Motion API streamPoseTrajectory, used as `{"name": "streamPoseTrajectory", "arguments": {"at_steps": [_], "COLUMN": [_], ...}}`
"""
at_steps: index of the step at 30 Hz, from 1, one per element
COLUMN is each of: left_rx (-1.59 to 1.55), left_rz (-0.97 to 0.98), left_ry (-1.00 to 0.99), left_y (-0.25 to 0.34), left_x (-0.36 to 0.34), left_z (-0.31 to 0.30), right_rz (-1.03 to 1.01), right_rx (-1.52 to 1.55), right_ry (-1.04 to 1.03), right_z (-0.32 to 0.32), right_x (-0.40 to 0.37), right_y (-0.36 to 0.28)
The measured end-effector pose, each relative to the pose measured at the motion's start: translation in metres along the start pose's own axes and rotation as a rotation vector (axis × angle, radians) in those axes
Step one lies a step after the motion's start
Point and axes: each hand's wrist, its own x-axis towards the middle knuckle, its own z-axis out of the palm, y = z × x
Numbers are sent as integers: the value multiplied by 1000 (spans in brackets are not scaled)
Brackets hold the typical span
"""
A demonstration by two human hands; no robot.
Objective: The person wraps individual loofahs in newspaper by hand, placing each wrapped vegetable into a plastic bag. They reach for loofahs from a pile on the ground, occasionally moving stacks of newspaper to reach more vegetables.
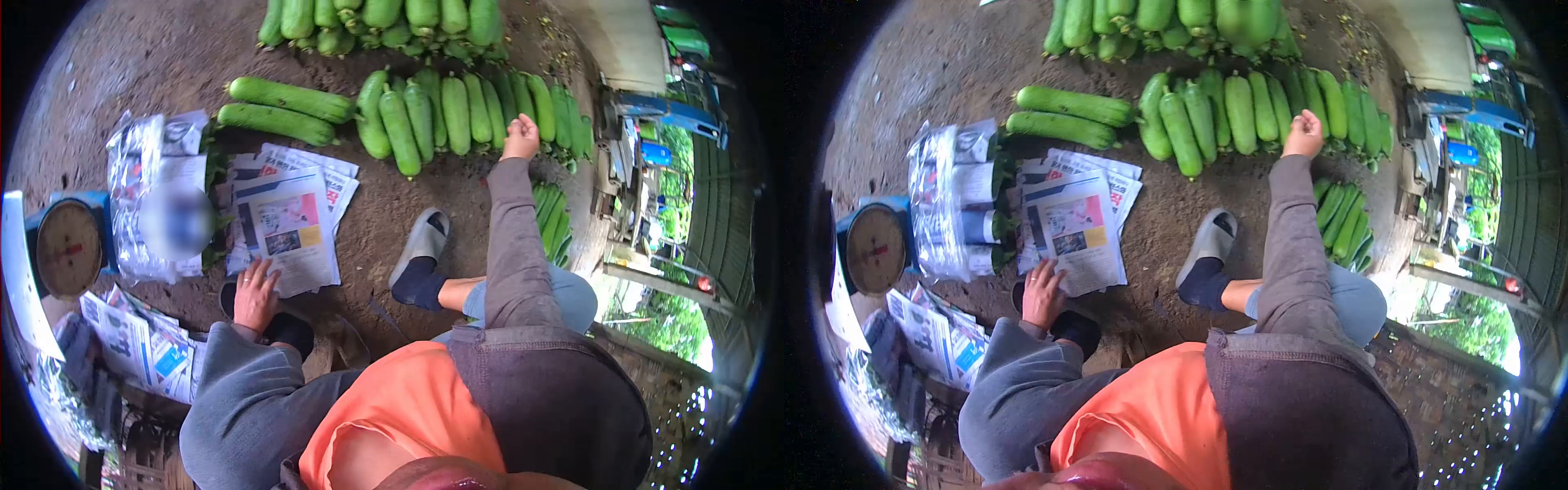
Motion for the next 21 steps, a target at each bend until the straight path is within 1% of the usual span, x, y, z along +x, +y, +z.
{"name": "streamPoseTrajectory", "arguments": {"at_steps": [1,3,4,5,7,8,9,11,13,16,19,20,21], "left_rx": [107,132,145,195,295,299,284,251,254,232,241,252,253], "left_rz": [40,-20,-57,-55,-53,-73,-70,-69,-66,-74,-93,-100,-95], "left_ry": [-159,-327,-410,-399,-385,-403,-384,-348,-355,-377,-383,-381,-366], "left_y": [3,7,9,9,8,10,10,8,6,9,12,12,10], "left_x": [7,21,26,29,31,31,32,30,29,32,35,36,35], "left_z": [0,2,2,6,16,17,19,24,25,20,20,22,24], "right_rz": [12,63,-12,-88,-202,-220,-234,-405,-335,-256,-349,-340,-392], "right_rx": [-29,-29,-93,-156,-227,-300,-374,-589,-989,-1244,-1443,-1458,-1409], "right_ry": [-14,-38,-56,-78,-231,-326,-423,-581,-743,-1045,-1170,-1200,-1275], "right_z": [-8,-12,-7,-2,18,30,44,73,102,139,154,155,150], "right_x": [3,2,1,1,14,22,26,35,37,46,62,67,72], "right_y": [14,27,25,22,27,25,9,-8,-31,-29,-21,-19,-22]}}
